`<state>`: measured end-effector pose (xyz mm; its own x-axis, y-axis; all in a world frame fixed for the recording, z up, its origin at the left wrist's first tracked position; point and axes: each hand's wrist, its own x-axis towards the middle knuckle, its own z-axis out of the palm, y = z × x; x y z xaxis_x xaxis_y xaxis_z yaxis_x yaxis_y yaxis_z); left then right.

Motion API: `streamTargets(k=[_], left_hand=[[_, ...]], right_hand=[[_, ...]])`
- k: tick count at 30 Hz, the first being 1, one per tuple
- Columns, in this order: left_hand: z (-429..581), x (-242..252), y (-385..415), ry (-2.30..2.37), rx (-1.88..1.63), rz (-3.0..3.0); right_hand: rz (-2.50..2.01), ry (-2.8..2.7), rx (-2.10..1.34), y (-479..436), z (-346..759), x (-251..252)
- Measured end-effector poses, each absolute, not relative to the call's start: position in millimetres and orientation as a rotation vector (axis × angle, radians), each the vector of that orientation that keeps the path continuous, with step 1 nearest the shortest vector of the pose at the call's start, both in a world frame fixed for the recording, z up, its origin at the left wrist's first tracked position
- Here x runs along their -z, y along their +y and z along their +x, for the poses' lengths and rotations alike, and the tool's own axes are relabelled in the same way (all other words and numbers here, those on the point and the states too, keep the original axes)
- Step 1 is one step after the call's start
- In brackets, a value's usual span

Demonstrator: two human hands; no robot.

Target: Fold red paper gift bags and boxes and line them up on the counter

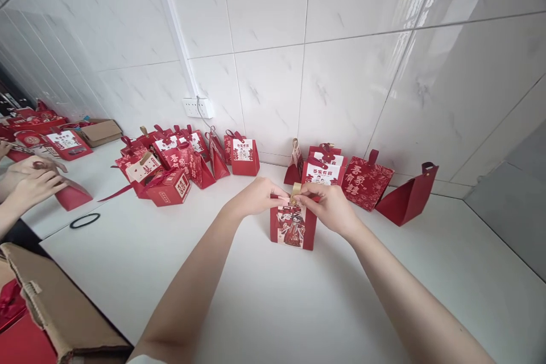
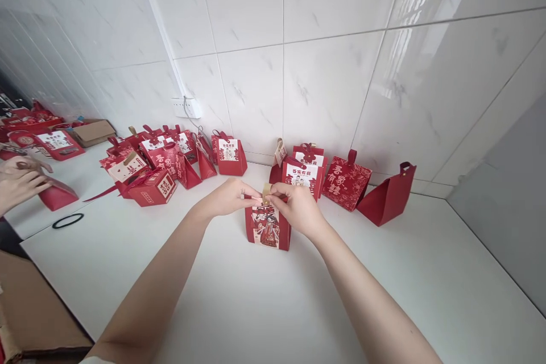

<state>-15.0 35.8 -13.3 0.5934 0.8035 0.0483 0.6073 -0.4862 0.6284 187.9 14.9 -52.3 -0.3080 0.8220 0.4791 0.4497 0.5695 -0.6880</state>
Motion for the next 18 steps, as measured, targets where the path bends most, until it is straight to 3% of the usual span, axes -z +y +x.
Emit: streamTargets(k=[6,13,18], left_hand=[[-33,12,48,1.125,-0.313,2.372],[-41,16,62,1.108,-0.2,2.237],[-37,23,68,1.054,-0.237,2.099]], right_hand=[[-1.024,-1.879,-0.813,17,201,51],[-1.161,-2.021,-0.762,27,219,55],[-1.0,-1.739,-1.169,47,222,79]])
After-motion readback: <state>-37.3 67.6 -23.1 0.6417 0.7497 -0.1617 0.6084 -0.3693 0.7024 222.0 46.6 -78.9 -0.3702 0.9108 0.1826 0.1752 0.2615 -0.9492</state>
